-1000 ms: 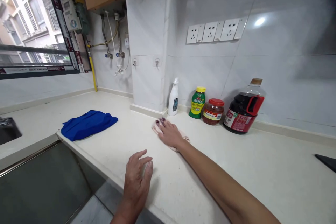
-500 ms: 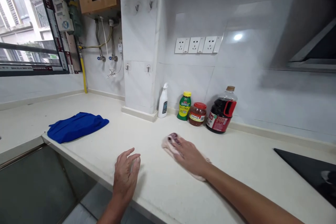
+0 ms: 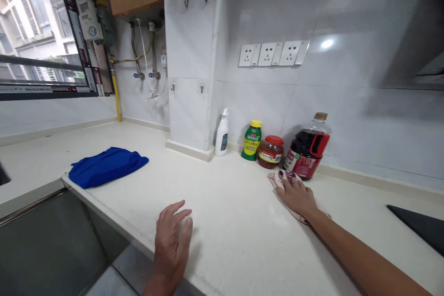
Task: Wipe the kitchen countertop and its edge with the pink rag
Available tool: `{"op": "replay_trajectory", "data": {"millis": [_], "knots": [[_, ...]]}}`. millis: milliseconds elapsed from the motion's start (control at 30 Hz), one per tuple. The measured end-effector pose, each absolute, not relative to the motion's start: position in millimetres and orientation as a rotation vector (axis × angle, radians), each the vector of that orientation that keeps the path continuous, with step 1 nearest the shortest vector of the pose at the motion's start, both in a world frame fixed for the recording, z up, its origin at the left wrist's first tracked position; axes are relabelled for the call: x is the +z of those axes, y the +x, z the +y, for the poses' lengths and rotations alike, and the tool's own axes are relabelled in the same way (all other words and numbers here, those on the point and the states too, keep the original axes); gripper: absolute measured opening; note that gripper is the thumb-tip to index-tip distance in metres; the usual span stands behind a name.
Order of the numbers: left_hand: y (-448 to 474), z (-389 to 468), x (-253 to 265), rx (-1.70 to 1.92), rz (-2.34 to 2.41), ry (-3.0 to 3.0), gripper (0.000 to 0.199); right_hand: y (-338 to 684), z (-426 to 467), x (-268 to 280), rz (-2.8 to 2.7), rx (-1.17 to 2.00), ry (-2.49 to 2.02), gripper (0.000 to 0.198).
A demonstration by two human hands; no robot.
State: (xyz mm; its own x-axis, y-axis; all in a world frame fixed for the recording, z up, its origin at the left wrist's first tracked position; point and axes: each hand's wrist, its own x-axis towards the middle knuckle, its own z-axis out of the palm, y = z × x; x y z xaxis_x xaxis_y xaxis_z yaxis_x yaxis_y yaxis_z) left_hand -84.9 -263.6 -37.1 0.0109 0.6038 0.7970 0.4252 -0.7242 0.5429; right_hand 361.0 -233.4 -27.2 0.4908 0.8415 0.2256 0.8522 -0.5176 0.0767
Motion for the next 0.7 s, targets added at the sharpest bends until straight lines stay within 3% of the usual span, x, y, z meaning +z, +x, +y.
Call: {"op": "replay_trajectory", "data": {"millis": [367,700], "knots": [[-87.2,-270.7,-35.6,1.914,1.076,2.044,0.021,163.2,-95.7,-15.6,-2.062,-0.237,-2.214,0.057],[-87.2,-275.7,-35.6,1.926,1.059,1.983,0.022,90.6,-103.7,-15.4,-2.223,-0.263,-2.032,0.058]]}}
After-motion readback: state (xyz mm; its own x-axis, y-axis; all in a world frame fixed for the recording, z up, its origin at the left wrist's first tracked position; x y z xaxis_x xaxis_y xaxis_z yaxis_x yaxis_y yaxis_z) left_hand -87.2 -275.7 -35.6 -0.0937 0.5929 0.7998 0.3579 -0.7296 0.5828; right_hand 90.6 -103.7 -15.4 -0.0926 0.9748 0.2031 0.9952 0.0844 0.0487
